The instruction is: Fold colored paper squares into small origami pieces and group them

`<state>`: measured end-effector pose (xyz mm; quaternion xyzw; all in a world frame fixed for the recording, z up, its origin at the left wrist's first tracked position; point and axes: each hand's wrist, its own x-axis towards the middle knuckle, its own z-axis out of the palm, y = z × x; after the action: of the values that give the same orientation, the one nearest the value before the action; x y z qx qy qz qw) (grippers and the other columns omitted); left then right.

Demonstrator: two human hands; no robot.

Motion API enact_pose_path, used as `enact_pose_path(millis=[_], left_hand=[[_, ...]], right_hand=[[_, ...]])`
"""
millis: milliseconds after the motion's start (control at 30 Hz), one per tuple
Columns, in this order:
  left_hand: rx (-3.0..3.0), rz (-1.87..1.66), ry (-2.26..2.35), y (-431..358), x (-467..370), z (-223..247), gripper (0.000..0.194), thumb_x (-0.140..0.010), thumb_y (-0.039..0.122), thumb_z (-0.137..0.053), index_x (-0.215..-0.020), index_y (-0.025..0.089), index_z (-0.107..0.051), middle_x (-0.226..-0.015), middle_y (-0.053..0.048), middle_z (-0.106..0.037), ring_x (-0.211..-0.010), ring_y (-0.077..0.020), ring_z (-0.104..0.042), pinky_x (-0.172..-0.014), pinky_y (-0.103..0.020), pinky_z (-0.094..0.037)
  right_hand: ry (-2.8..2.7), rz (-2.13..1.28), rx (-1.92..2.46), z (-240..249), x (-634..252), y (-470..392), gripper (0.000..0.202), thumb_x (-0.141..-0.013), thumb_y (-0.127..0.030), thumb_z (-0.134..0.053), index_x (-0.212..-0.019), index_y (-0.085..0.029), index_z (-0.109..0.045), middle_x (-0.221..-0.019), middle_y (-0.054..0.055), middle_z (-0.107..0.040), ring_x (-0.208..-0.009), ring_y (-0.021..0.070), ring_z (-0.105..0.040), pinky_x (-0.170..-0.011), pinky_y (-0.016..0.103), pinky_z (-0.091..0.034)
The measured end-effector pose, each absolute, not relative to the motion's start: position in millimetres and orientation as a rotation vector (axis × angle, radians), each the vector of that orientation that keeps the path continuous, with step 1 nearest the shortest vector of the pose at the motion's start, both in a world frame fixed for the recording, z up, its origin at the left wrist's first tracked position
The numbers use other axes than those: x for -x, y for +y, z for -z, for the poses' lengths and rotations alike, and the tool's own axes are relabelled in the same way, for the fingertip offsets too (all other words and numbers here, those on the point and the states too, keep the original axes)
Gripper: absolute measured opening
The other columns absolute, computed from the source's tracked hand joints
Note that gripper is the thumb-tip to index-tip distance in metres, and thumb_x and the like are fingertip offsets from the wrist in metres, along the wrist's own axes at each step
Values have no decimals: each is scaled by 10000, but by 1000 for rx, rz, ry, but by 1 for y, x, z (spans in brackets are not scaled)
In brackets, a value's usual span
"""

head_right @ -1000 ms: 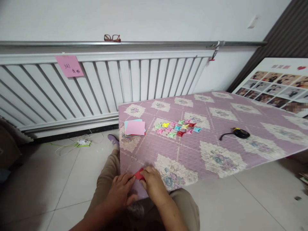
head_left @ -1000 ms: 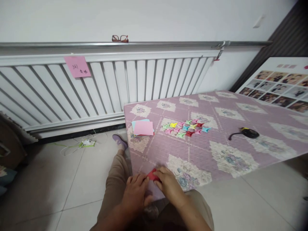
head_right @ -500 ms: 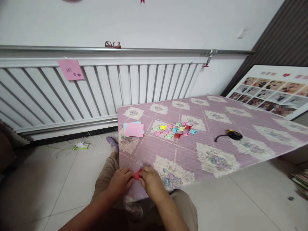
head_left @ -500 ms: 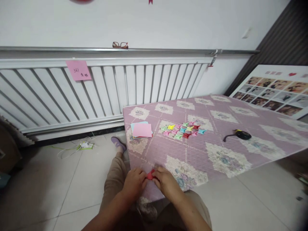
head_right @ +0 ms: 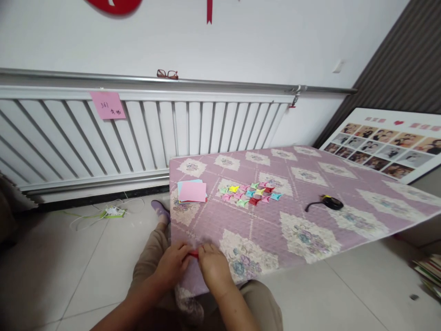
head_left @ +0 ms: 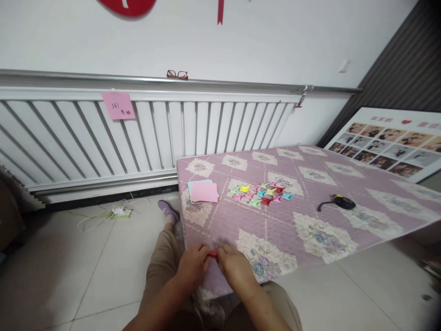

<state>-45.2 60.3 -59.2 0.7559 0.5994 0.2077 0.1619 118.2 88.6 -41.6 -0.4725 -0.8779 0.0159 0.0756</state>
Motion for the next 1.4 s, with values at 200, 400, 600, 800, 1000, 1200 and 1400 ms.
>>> enact_pose_path(millis=[200,400,600,800,1000,1200,1400], left_hand=[[-2055,-1027,1598,49,38,45,372,-792,59,-471,-1111,219,-575,-1107,-71,-532,-1010,-206,-525,-924,-378,-447],[-2120,-954,1647,45,26,34,312,-799,73,-492,-1040,223,-621,-1143,-64,-534,-965,-213,-532,-894,-385,-453],[-2172,-841,1656,48,26,29,277,-784,85,-550,-1010,231,-615,-1224,-57,-493,-1025,-213,-508,-924,-373,-434],[-2262,-746,1579,52,31,17,173,-801,111,-569,-944,194,-621,-1206,-73,-502,-1027,-210,-509,-924,-351,-432],[-2382,-643,1427,56,33,15,111,-838,190,-564,-925,190,-632,-1098,-62,-541,-987,-215,-512,-891,-354,-444],[-2325,-687,1269,55,38,18,138,-821,120,-537,-877,178,-648,-1278,-87,-477,-1040,-221,-516,-915,-362,-435],[-2238,-746,1092,54,45,12,187,-824,111,-535,-930,192,-666,-1349,-70,-430,-995,-179,-547,-937,-329,-427]], right_hand=[[-2483,-42,1534,21,-119,89,160,-896,-175,-484,-802,-191,-613,-823,46,-630,-797,194,-600,-694,284,-416],[-2344,-173,1575,15,-116,79,175,-881,-143,-443,-783,-191,-580,-789,40,-605,-737,183,-610,-638,272,-402],[-2226,-289,1535,20,-117,75,187,-861,-154,-413,-745,-192,-555,-768,53,-602,-727,194,-609,-647,278,-416],[-2095,-449,1434,22,-119,74,182,-814,-175,-411,-660,-213,-499,-676,24,-587,-656,179,-581,-608,271,-409],[-2018,-523,1397,17,-123,71,183,-796,-202,-414,-624,-222,-472,-634,8,-568,-617,165,-551,-583,263,-397],[-2011,-565,1419,9,-133,68,177,-798,-227,-410,-636,-221,-479,-641,13,-565,-619,165,-543,-590,267,-394],[-2076,-671,1394,2,-137,63,102,-756,-158,-397,-741,-224,-474,-638,-25,-546,-607,137,-521,-591,236,-382]])
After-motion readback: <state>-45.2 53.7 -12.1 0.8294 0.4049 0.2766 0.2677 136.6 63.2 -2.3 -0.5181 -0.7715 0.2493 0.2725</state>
